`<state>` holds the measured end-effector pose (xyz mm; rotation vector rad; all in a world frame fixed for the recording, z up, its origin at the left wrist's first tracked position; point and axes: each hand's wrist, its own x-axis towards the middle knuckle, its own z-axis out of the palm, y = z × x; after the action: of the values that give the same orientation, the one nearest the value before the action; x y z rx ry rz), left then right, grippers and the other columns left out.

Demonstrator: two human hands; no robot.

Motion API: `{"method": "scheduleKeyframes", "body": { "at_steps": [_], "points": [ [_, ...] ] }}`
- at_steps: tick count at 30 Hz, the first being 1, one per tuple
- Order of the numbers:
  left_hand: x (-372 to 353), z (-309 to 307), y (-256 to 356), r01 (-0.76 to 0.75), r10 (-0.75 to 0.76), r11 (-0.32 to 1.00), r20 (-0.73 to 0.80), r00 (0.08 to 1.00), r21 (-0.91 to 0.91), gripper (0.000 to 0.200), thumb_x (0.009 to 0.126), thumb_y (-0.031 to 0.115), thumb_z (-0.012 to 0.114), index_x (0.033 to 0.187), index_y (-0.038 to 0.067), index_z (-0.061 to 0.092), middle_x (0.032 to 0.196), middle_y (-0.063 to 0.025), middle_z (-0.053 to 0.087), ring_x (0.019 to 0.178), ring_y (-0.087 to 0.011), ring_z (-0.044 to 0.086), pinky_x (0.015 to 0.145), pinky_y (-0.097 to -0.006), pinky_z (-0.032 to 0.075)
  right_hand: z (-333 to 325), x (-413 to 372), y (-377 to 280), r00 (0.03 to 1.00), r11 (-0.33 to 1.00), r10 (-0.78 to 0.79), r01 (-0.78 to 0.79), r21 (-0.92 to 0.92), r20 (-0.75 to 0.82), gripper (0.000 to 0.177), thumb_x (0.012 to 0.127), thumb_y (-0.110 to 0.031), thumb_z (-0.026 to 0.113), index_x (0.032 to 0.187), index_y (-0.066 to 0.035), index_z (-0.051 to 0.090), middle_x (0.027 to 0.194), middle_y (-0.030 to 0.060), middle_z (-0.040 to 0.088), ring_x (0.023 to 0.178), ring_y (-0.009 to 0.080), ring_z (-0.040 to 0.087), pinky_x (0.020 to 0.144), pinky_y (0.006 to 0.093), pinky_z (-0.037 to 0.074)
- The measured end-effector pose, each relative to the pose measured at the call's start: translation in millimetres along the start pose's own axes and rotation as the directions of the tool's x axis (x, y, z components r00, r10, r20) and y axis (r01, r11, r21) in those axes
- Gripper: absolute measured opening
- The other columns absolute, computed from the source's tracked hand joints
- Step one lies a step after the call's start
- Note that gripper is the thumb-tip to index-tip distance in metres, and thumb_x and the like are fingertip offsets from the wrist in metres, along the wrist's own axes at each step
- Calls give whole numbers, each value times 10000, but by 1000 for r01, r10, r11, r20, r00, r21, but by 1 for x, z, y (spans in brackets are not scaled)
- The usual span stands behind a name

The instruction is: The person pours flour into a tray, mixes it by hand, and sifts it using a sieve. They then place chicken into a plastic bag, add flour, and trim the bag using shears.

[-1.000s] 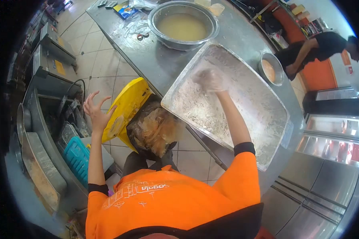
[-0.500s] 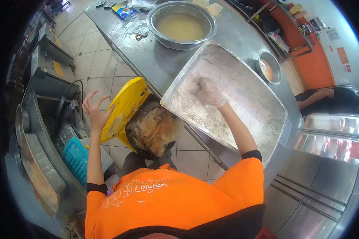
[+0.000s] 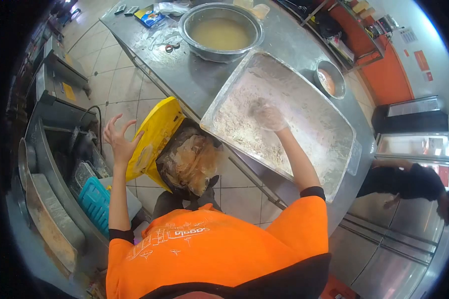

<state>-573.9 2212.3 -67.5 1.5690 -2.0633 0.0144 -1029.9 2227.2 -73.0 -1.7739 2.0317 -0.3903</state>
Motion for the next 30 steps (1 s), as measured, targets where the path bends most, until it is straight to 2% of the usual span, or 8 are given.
{"method": "scheduleKeyframes", "body": {
  "at_steps": [8, 11, 14, 17, 19, 23, 28, 30],
  "points": [
    [-1, -1, -1, 8, -8, 1000, 21, 1000, -20, 328, 682, 309, 768, 984, 224, 673, 1264, -55, 417, 1237, -296, 292, 1028, -460, 196, -29, 6, 22, 961, 854, 210, -271, 443, 182, 407, 796, -403, 641, 913, -12, 644, 702, 82, 623, 653, 178, 581, 609, 335, 456],
    [-1, 3, -5, 11, -10, 1000, 4, 1000, -25, 307, 670, 296, 778, 945, 206, 677, 1263, -55, 418, 1249, -283, 290, 1022, -458, 192, -22, 12, 9, 918, 952, 293, -254, -171, 268, 390, 768, -405, 671, 847, -24, 655, 671, 39, 615, 635, 133, 561, 575, 320, 438],
    [-1, 3, -5, 12, -12, 1000, 7, 1000, -23, 308, 670, 295, 777, 948, 208, 677, 1267, -54, 414, 1252, -283, 285, 1024, -461, 190, -19, 6, 2, 981, 970, 131, -157, 188, 146, 419, 743, -430, 683, 841, -24, 658, 634, 65, 596, 624, 146, 561, 583, 320, 443],
    [-1, 2, -5, 11, -10, 999, 16, 1000, -42, 311, 668, 294, 778, 950, 211, 676, 1272, -52, 410, 1254, -287, 281, 1027, -459, 188, -22, 22, 2, 922, 878, 361, -387, 280, 141, 326, 741, -347, 705, 752, -29, 638, 665, 106, 605, 642, 201, 586, 621, 339, 469],
    [0, 2, -5, 22, -21, 999, 21, 1000, -36, 310, 668, 292, 778, 950, 212, 676, 1272, -51, 410, 1254, -287, 281, 1028, -456, 188, 22, 50, 46, 966, 980, 126, -86, 178, -227, 314, 756, -335, 684, 735, -28, 619, 659, 109, 612, 649, 206, 595, 620, 334, 467],
    [0, 1, -5, 15, -14, 999, 19, 1000, -31, 310, 665, 286, 779, 948, 213, 677, 1269, -47, 412, 1254, -283, 283, 1027, -449, 191, 36, 65, 61, 933, 988, -110, 63, -144, -342, 260, 802, -302, 611, 779, -43, 616, 680, 81, 620, 634, 147, 565, 575, 304, 434],
    [3, 2, -7, 17, -17, 999, 14, 1000, -44, 312, 662, 289, 780, 945, 213, 676, 1267, -51, 414, 1254, -280, 285, 1026, -450, 191, -42, 22, -24, 915, 873, 392, -402, 277, 92, 225, 887, -247, 575, 904, -25, 606, 852, 52, 629, 677, 129, 549, 621, 273, 438],
    [2, 1, -10, 22, -21, 999, 19, 1000, -38, 312, 661, 292, 780, 944, 213, 675, 1267, -53, 414, 1254, -280, 285, 1025, -450, 191, -48, -22, -82, 956, 537, 285, -215, 816, 64, 280, 889, -276, 593, 1038, -39, 576, 1004, 42, 606, 812, 132, 541, 698, 286, 428]
  ]
}}
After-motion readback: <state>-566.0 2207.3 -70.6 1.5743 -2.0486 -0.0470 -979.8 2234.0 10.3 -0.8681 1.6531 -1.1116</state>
